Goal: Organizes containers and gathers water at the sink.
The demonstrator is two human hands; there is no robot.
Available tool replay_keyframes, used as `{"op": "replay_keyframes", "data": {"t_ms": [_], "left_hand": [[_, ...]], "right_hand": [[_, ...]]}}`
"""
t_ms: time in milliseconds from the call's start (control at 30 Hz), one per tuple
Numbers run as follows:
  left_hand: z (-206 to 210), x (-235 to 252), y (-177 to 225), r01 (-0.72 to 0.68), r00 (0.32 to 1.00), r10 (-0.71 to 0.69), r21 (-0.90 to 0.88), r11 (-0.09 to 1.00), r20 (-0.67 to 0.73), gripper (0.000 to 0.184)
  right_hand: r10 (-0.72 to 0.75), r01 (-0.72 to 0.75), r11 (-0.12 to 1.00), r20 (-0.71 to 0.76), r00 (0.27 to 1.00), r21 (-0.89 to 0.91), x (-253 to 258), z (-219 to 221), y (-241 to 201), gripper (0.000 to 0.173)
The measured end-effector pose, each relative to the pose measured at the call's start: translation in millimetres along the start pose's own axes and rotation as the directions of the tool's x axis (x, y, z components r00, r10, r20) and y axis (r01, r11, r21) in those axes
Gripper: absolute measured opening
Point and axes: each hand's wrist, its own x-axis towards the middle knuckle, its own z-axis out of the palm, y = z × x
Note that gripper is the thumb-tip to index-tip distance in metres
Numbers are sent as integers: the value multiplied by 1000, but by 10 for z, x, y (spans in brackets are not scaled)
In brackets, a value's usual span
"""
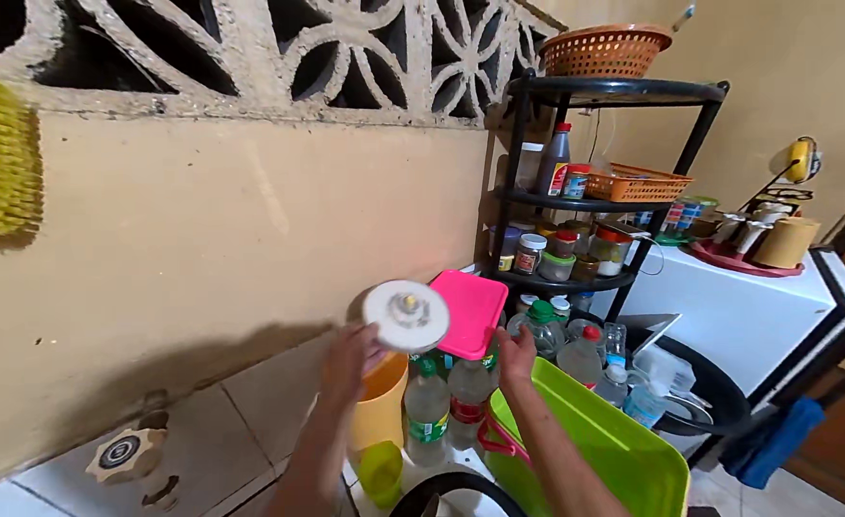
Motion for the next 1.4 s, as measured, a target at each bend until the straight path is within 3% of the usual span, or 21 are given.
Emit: {"op": "replay_keyframes", "data": {"t_ms": [100, 233, 333, 433, 567, 633, 733, 800, 867, 933, 1033, 1200, 1300, 1400], "left_hand": [[657, 239, 73, 118, 992, -118, 1, 993, 33, 38], [978, 531, -53, 278, 958, -283, 117, 953, 34, 41], [890, 576, -23, 313, 932, -345, 239, 919, 107, 37], [683, 433, 199, 222, 933, -301, 342, 913, 196, 36], [26, 244, 287, 9, 938, -80, 208, 978, 337, 42], [-462, 161, 14, -180, 954, 137, 144, 973, 267, 41], [-1082, 37, -787, -314, 939, 317, 39, 948, -135, 33], [-1395, -129, -1482, -203, 945, 219, 87, 975, -243, 28], [-1568, -293, -2102, 16, 984, 9, 141, 990, -176, 24], [-1584, -443, -2476, 203, 979, -200, 236, 950, -38, 32], [-1444, -534, -2746, 291, 936, -337, 313, 904, 104, 54], [-1219, -577, -2852, 263, 940, -317, 318, 911, 128, 54], [-1260, -621, -2810, 306, 937, -341, 291, 906, 75, 50], [-1435, -607, -2889, 340, 932, -332, 38, 940, -147, 43]], "right_hand": [[-186, 187, 981, 6, 982, -45, -334, -217, 133, 55], [-401, 427, 898, 198, 894, -109, -948, -331, 397, 33], [-475, 550, 832, 415, 776, -75, -1310, -181, 524, 25], [-575, 717, 696, 567, 590, -40, -1523, 135, 569, 24], [-416, 833, 528, 805, 423, -164, -1579, 684, 493, 44], [-214, 844, 445, 880, 425, -300, -1526, 946, 432, 56], [29, 842, 330, 896, 442, -426, -1422, 1221, 420, 56], [61, 840, 298, 888, 457, -453, -1405, 1308, 462, 43], [73, 841, 298, 890, 451, -451, -1393, 1349, 457, 36], [73, 838, 318, 893, 444, -443, -1378, 1347, 467, 36], [50, 831, 333, 888, 457, -446, -1441, 1370, 492, 38], [-34, 830, 345, 878, 477, -438, -1587, 1417, 574, 37], [-64, 844, 350, 888, 455, -407, -1649, 1401, 610, 36], [-139, 868, 357, 900, 414, -344, -1737, 1364, 680, 35]]}}
